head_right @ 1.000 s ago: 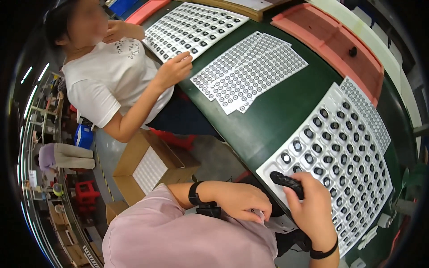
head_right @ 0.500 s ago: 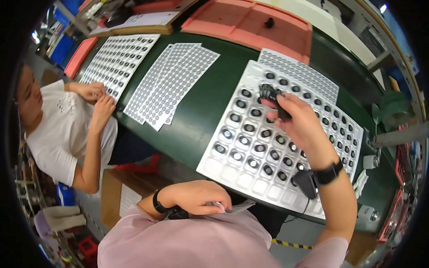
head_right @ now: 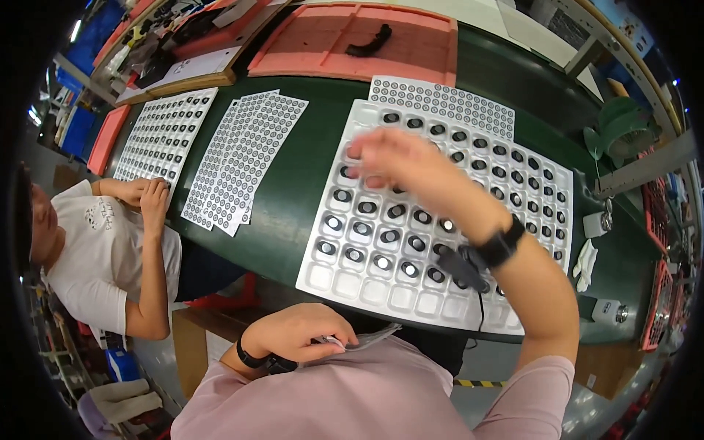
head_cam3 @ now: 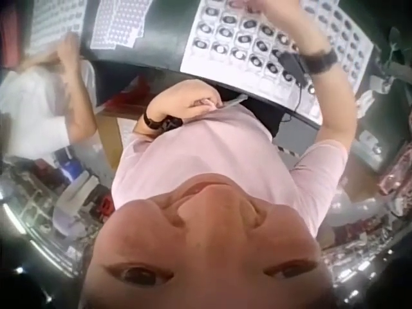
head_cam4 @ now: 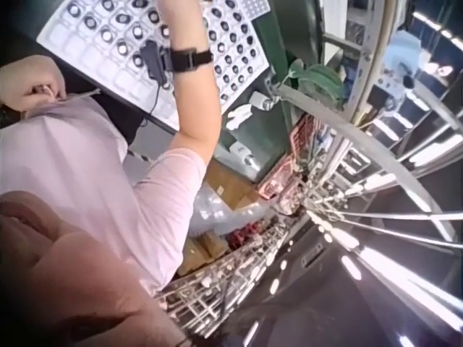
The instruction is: The person peels stickers from a sheet and presses them onto the back of electronic fobs held in a plastic tray. After each application, the person folds the sticker sheet and presses the fob firmly into its slot.
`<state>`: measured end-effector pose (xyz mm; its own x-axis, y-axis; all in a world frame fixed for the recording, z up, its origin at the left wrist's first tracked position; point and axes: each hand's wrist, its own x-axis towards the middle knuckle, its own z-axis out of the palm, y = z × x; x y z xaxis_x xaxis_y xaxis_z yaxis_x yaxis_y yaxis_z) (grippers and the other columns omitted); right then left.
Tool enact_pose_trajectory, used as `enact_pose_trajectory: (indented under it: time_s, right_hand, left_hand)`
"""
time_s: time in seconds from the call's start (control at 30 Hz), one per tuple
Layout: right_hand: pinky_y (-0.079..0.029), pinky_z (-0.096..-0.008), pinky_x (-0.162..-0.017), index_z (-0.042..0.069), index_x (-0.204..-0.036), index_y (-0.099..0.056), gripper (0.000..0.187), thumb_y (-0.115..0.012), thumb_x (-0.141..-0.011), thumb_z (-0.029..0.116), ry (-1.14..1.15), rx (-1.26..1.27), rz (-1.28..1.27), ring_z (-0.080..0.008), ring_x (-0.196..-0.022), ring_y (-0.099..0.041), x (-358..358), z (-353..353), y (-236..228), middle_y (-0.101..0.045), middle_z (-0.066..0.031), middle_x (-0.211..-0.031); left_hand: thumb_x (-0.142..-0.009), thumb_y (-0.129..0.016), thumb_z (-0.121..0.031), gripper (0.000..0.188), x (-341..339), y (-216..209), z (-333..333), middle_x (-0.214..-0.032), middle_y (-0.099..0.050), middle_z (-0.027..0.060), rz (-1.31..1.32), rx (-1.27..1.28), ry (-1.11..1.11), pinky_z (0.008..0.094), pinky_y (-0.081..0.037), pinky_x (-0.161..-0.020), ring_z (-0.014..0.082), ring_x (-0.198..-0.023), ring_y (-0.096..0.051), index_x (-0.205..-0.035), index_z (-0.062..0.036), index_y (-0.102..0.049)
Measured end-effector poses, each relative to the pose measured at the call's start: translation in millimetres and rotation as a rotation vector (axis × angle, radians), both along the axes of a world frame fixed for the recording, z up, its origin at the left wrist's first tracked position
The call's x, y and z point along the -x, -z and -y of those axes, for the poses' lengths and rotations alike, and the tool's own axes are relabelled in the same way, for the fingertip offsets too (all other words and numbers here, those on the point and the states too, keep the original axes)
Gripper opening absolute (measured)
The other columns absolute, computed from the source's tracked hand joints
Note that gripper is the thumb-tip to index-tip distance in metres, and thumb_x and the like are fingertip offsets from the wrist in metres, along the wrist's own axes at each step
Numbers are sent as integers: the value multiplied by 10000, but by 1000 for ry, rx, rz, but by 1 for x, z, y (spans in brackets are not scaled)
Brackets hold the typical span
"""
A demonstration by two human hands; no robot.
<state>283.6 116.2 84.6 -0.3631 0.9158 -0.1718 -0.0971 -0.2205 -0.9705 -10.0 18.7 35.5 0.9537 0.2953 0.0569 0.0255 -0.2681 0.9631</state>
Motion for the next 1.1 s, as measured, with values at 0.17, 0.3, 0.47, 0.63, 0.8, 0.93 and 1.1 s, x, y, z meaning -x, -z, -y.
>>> enact_pose_trajectory:
  time_s: [0.17,0.3,0.47,0.63,0.8,0.93,1.1]
  right_hand:
    - [-523,-395,-991,8,-1389,-539,504,-713,-973,234,-370,-163,103,-254,-1180,-659,15,140,0,-640,-122,-1361]
    - [-544,-373,-932,0,-1299,-612,445,-756,-929,201,-451,-177,393,-228,-1117,-679,15,194,8,-695,-116,-1256]
    - [-552,-331,-841,-4,-1174,-677,317,-765,-902,133,-275,42,485,-184,-1017,-698,-14,231,8,-738,-90,-1121]
    - [-531,-285,-738,-1,-1086,-703,222,-756,-878,56,-29,229,387,-142,-857,-680,-32,249,5,-742,-61,-992]
    - [-510,-272,-688,-8,-1057,-703,211,-755,-858,36,71,273,343,-121,-772,-658,-34,256,6,-734,-61,-899]
    - [-504,-273,-664,-4,-988,-712,182,-774,-825,44,115,144,489,-145,-746,-669,-29,260,-15,-729,-74,-856]
    - [-506,-299,-645,25,-903,-714,198,-826,-747,75,91,-267,668,-237,-759,-684,-20,276,-36,-720,-84,-836]
  left_hand:
    - [-896,-718,-62,105,-4,-32,-9,-1028,-744,104,41,-94,36,387,-560,-761,318,-873,-702,-981,-47,-657]
    - [-880,-721,-29,119,-1,-41,-10,-986,-739,133,152,-8,22,355,-553,-735,298,-858,-711,-978,-40,-656]
    - [-896,-725,-31,102,-11,-35,0,-891,-707,68,-95,145,-352,268,-502,-701,145,-792,-649,-964,-22,-650]
    - [-917,-740,-55,110,-35,-19,10,-832,-639,-27,-158,360,-588,208,-442,-649,32,-743,-536,-954,-15,-645]
    - [-927,-741,-65,119,-42,-23,13,-825,-605,-49,-146,448,-584,193,-417,-633,11,-736,-507,-967,-18,-639]
    - [-913,-744,-47,122,-40,-29,14,-832,-663,-5,-160,408,-605,207,-456,-641,39,-732,-569,-956,-2,-639]
    - [-900,-724,-12,103,-28,-35,27,-856,-723,79,202,221,-454,236,-508,-661,108,-743,-653,-952,14,-640]
